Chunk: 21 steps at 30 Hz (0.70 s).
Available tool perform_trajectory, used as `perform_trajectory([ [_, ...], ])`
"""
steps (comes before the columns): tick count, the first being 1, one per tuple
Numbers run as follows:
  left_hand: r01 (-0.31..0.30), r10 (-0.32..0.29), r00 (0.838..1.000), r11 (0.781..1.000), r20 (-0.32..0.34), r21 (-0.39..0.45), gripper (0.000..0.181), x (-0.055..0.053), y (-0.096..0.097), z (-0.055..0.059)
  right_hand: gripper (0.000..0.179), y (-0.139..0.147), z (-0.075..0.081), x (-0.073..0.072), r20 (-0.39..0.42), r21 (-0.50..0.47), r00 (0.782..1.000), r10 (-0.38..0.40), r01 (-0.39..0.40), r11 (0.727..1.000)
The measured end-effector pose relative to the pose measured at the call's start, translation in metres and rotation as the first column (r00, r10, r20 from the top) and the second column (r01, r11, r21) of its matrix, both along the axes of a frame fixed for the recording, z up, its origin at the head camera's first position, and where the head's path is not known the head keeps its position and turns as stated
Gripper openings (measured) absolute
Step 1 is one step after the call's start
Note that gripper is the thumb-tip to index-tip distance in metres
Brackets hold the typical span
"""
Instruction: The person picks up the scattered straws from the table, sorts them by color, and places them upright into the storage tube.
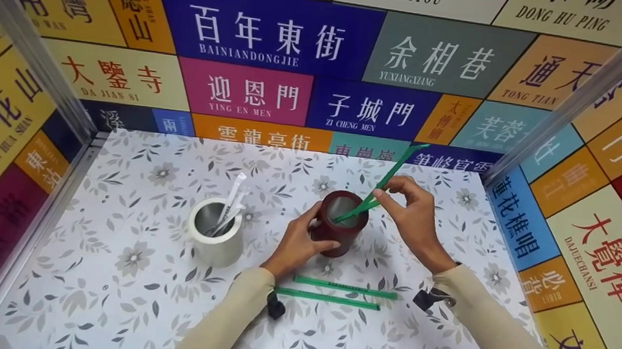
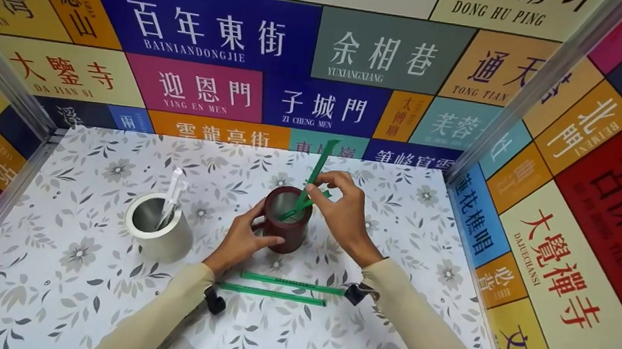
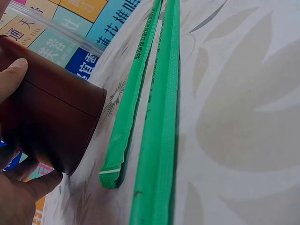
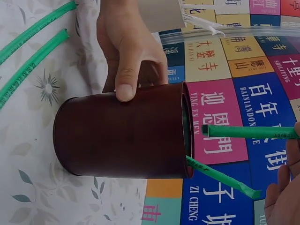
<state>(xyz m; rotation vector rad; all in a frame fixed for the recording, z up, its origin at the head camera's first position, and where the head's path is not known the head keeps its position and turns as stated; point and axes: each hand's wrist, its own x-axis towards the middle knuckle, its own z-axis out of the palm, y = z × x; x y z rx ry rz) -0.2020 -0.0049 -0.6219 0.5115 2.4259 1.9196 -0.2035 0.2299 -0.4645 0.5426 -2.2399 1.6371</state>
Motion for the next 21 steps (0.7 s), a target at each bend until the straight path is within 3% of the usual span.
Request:
perform_trajectory([
  [13, 0.001, -0.001, 1.0, 1.0, -0.017, 0.006, 0.105, 0.0, -0.001, -0.001, 0.011, -0.004, -0.029, -0.003, 0.096, 0.075, 0.995, -0.025, 0.018, 0.997],
  [21, -0.002, 0.002, 1.0, 1.0, -0.002, -0.018, 0.107, 0.0, -0.002, -0.001, 0.033, 0.008, -0.033, -0.001, 0.114, 0.03, 0.993, 0.024, -0.027, 0.999],
])
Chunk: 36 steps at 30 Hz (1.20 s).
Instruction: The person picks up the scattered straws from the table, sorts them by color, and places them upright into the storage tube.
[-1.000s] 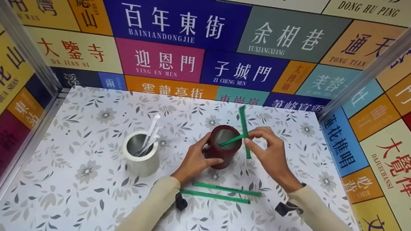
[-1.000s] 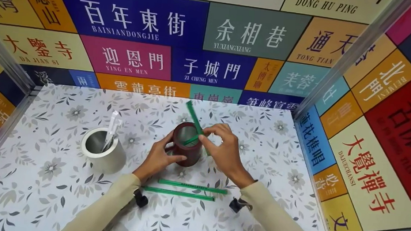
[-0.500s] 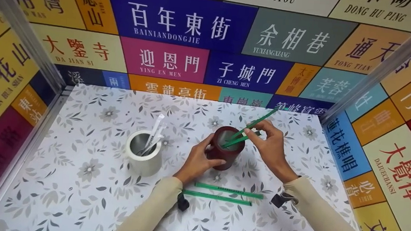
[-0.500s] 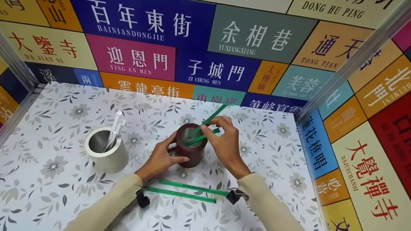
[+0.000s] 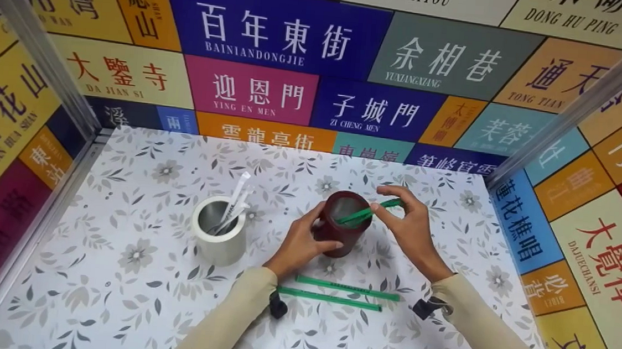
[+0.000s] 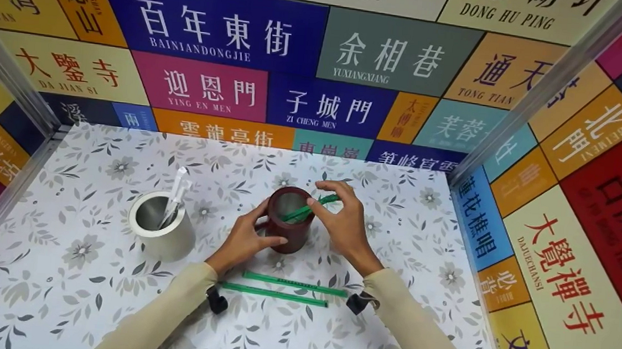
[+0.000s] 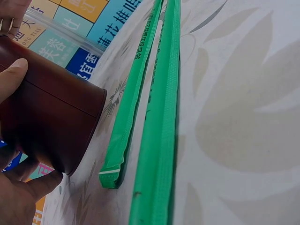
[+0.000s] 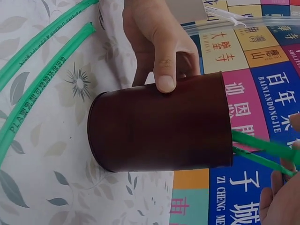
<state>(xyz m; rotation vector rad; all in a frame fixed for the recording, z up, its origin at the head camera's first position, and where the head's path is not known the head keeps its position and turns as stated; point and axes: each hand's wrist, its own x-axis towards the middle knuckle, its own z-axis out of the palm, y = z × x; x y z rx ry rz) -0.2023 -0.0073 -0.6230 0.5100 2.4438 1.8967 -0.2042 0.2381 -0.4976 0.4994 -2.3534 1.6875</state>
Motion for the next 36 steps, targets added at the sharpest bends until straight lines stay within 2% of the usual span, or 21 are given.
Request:
perform_trajectory([
  [5, -0.007, 0.007, 1.0, 1.0, -0.005, 0.002, 0.107, 0.001, 0.001, 0.0, 0.054, 0.01, -0.011, 0.008, -0.014, -0.057, 1.0, 0.002, -0.003, 0.998],
  [10, 0.0, 0.0, 1.0, 1.0, -0.009, 0.005, 0.107, 0.001, 0.001, 0.0, 0.064, 0.021, -0.027, 0.023, 0.037, -0.069, 0.999, -0.034, 0.036, 0.997],
  [16, 0.003, -0.002, 1.0, 1.0, -0.029, 0.014, 0.106, 0.0, -0.001, -0.001, 0.058, 0.026, -0.051, 0.037, 0.085, -0.03, 0.996, -0.038, 0.04, 0.999],
  [21, 0.008, -0.007, 1.0, 1.0, -0.02, 0.024, 0.106, -0.001, 0.0, -0.002, 0.055, 0.025, -0.075, 0.056, 0.141, 0.012, 0.99, -0.026, 0.025, 1.0],
  [27, 0.006, -0.006, 1.0, 1.0, -0.008, 0.019, 0.105, -0.001, 0.001, 0.0, 0.045, 0.022, -0.103, 0.077, 0.201, 0.118, 0.979, 0.014, -0.038, 0.992],
  [32, 0.008, -0.008, 1.0, 1.0, -0.022, 0.003, 0.104, 0.0, 0.001, 0.001, 0.045, 0.015, -0.116, 0.093, 0.237, 0.159, 0.971, 0.041, -0.08, 0.984],
  [36, 0.007, -0.007, 1.0, 1.0, -0.02, -0.002, 0.105, 0.001, 0.002, 0.001, 0.041, 0.012, -0.126, 0.103, 0.218, 0.183, 0.974, 0.054, -0.095, 0.978],
])
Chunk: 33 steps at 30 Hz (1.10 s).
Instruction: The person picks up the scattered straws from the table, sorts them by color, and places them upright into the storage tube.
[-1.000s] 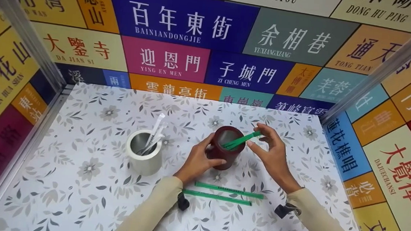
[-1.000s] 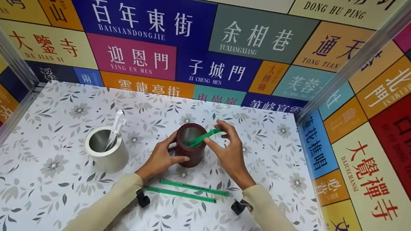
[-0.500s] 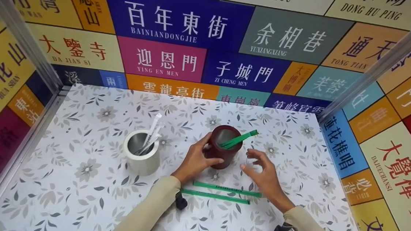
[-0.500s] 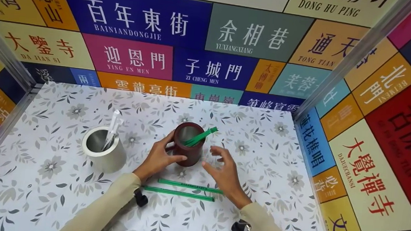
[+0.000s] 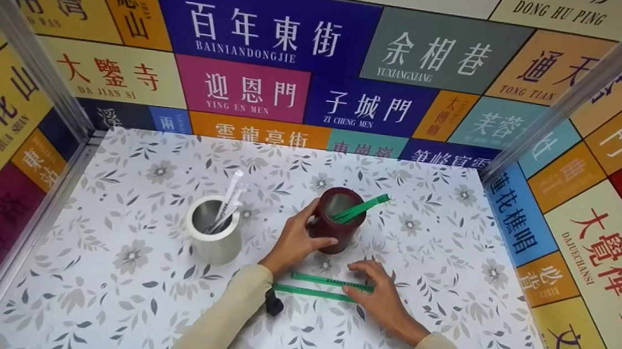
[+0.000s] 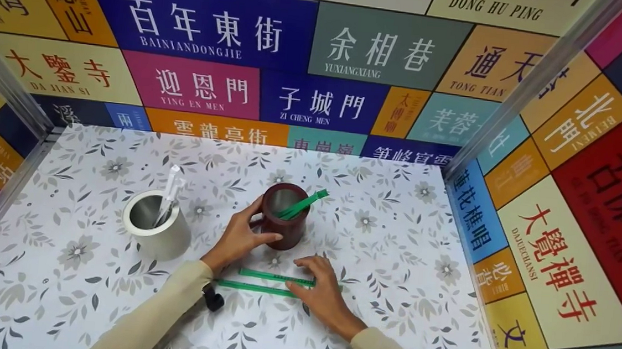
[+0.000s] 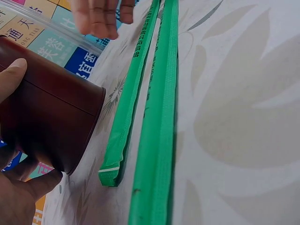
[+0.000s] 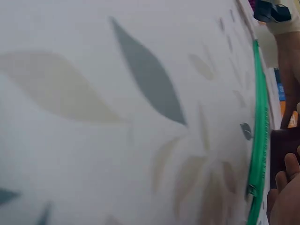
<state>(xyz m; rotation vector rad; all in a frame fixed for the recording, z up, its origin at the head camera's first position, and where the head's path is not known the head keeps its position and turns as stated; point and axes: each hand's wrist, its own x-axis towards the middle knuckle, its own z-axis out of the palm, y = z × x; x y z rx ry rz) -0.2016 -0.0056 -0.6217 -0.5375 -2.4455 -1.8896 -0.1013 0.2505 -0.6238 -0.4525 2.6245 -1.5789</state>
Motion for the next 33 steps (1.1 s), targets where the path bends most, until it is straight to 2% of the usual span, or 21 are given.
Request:
perform_trajectory([
  [6, -0.005, 0.005, 1.0, 1.0, 0.008, -0.004, 0.106, 0.0, 0.001, 0.001, 0.04, -0.002, -0.013, 0.007, -0.109, 0.039, 0.993, 0.046, -0.042, 0.998],
  [12, -0.002, 0.001, 1.0, 1.0, 0.026, 0.005, 0.106, 0.001, 0.001, 0.001, 0.042, -0.004, -0.022, 0.006, -0.274, 0.046, 0.959, 0.073, -0.063, 0.997],
  [16, -0.001, 0.001, 1.0, 1.0, 0.022, 0.005, 0.106, 0.0, 0.0, 0.0, 0.04, -0.005, -0.027, 0.003, -0.333, 0.04, 0.939, 0.086, -0.077, 0.996],
  [21, -0.006, 0.006, 1.0, 1.0, -0.006, -0.009, 0.106, 0.0, -0.001, 0.0, 0.037, -0.004, -0.029, 0.001, -0.351, 0.063, 0.931, 0.098, -0.081, 0.995],
  [33, -0.011, 0.011, 1.0, 1.0, -0.009, -0.018, 0.107, 0.001, -0.002, -0.001, 0.021, -0.001, -0.032, -0.004, -0.322, 0.1, 0.941, 0.101, -0.073, 0.992],
])
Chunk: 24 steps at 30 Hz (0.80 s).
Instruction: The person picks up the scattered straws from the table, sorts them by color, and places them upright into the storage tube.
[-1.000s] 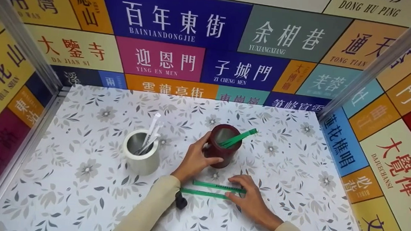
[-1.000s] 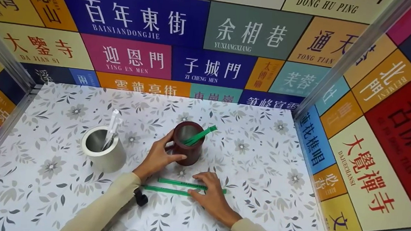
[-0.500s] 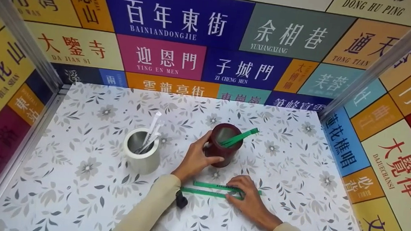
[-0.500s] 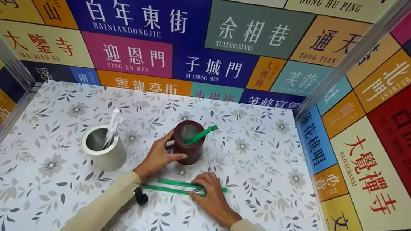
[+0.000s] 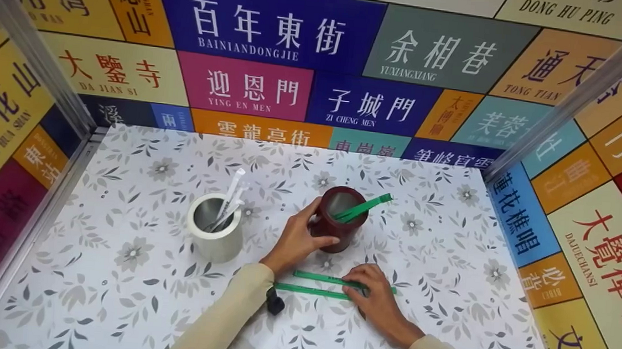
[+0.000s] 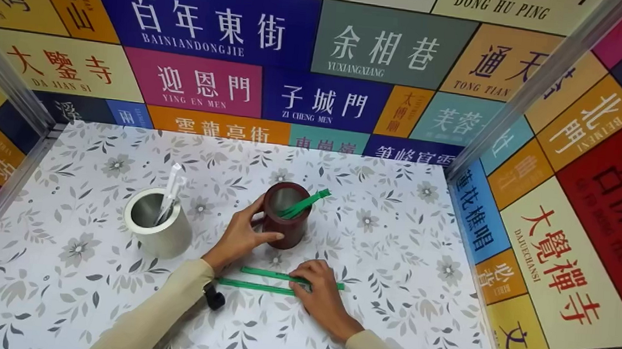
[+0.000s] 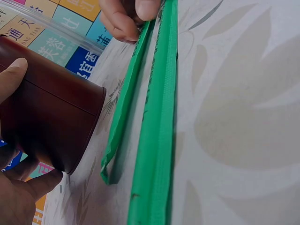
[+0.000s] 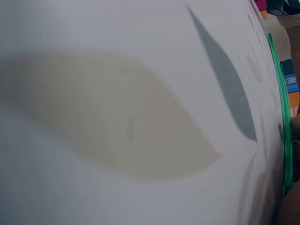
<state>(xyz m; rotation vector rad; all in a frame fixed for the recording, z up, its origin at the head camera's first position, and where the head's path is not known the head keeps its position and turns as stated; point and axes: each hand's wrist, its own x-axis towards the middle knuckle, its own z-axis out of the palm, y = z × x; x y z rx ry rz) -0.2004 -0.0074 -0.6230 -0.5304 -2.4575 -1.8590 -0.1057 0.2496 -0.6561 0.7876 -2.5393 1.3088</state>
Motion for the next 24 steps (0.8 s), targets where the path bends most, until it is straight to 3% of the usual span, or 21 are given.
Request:
perform_trajectory([
  [7, 0.001, -0.001, 1.0, 1.0, 0.0, -0.003, 0.106, -0.001, 0.0, 0.0, 0.022, 0.001, 0.008, -0.003, 0.01, 0.142, 1.0, 0.006, -0.007, 0.99],
  [15, 0.005, -0.005, 1.0, 1.0, -0.006, 0.002, 0.106, -0.002, 0.0, 0.001, 0.016, -0.002, 0.023, -0.01, -0.05, 0.305, 0.995, 0.09, -0.071, 0.95],
  [24, 0.01, -0.01, 1.0, 1.0, 0.007, 0.009, 0.105, -0.002, 0.001, 0.001, 0.009, -0.003, 0.034, -0.012, -0.107, 0.412, 0.986, 0.13, -0.075, 0.908],
])
